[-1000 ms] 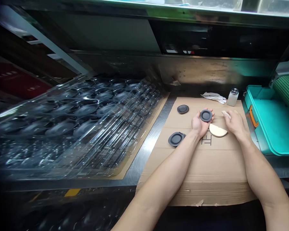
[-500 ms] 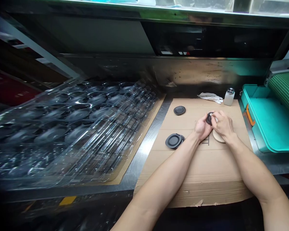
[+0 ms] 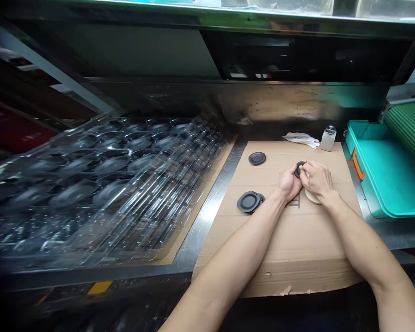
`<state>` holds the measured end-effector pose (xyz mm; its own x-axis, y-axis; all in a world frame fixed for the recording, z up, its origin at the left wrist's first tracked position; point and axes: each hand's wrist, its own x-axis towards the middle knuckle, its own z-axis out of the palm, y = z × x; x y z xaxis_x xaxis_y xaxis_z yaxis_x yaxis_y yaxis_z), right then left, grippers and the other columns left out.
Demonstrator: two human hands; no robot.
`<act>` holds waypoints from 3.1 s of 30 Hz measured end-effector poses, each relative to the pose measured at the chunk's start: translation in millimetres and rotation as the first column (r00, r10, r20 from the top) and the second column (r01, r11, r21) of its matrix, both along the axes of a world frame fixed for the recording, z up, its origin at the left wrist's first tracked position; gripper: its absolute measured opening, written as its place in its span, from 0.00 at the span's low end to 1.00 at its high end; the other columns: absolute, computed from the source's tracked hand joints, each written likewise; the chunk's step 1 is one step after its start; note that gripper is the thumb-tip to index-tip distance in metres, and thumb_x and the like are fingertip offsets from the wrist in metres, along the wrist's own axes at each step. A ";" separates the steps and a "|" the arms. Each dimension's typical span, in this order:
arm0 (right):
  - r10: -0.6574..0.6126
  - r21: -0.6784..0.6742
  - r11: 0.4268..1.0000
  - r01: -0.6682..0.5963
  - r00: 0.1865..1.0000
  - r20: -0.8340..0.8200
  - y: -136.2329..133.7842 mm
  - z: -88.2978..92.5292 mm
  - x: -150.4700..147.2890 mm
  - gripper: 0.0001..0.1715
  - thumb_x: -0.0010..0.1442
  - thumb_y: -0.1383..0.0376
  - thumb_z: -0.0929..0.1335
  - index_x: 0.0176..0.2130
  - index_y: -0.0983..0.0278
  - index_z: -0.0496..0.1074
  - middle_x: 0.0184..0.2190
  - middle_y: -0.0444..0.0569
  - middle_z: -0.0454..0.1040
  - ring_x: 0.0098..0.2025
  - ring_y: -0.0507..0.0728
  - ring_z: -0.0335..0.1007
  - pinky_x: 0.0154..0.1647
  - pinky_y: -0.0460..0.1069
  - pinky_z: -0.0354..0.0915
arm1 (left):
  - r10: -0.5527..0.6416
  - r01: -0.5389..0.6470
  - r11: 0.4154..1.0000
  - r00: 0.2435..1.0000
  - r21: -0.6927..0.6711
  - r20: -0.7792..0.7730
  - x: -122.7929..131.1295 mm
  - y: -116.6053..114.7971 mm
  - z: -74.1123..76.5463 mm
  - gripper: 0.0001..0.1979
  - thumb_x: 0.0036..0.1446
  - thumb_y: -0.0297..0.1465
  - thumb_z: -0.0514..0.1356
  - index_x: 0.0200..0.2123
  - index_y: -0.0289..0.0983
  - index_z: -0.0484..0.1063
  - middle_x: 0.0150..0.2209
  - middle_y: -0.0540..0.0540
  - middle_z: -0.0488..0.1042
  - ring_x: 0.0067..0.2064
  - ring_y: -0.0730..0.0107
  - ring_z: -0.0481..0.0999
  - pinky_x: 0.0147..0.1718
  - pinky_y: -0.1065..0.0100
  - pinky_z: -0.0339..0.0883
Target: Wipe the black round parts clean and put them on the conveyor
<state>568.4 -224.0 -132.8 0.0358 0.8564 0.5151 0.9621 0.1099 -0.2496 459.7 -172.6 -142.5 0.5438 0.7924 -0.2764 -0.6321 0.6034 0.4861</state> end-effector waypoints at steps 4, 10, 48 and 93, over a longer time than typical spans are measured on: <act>0.053 -0.069 0.996 -0.055 0.998 -0.028 -3.5 -2.2 -3.0 0.10 0.64 0.65 0.67 0.37 0.59 0.79 0.37 0.48 0.76 0.36 0.56 0.68 0.35 0.49 0.58 | 0.025 -0.025 0.998 1.000 -0.052 0.004 -5.5 2.6 6.0 0.20 0.74 0.35 0.45 0.42 0.33 0.75 0.41 0.37 0.82 0.55 0.58 0.80 0.62 0.53 0.69; 0.078 0.023 0.997 -0.076 0.994 -0.081 2.1 -1.9 -2.4 0.15 0.69 0.61 0.64 0.42 0.58 0.80 0.40 0.50 0.75 0.42 0.58 0.71 0.41 0.50 0.63 | -0.051 0.050 0.999 0.998 0.005 0.046 -2.6 -0.4 6.3 0.21 0.75 0.33 0.46 0.38 0.33 0.76 0.45 0.37 0.82 0.58 0.59 0.78 0.64 0.57 0.67; -0.065 -0.164 0.986 0.043 0.989 -0.130 -7.0 8.2 11.9 0.10 0.64 0.63 0.67 0.37 0.58 0.80 0.36 0.48 0.79 0.38 0.57 0.73 0.37 0.49 0.62 | -0.030 0.033 0.996 0.999 0.087 -0.033 -1.4 0.1 -6.6 0.18 0.73 0.32 0.49 0.40 0.32 0.77 0.40 0.39 0.82 0.47 0.63 0.82 0.58 0.56 0.71; 0.011 -0.058 0.998 -0.023 0.978 -0.207 -10.7 16.2 9.6 0.20 0.63 0.57 0.72 0.53 0.62 0.76 0.45 0.54 0.75 0.49 0.63 0.71 0.52 0.54 0.66 | 0.016 -0.017 1.000 0.998 0.022 0.055 -4.9 1.1 3.2 0.21 0.74 0.39 0.46 0.53 0.33 0.74 0.52 0.36 0.80 0.57 0.57 0.79 0.58 0.58 0.72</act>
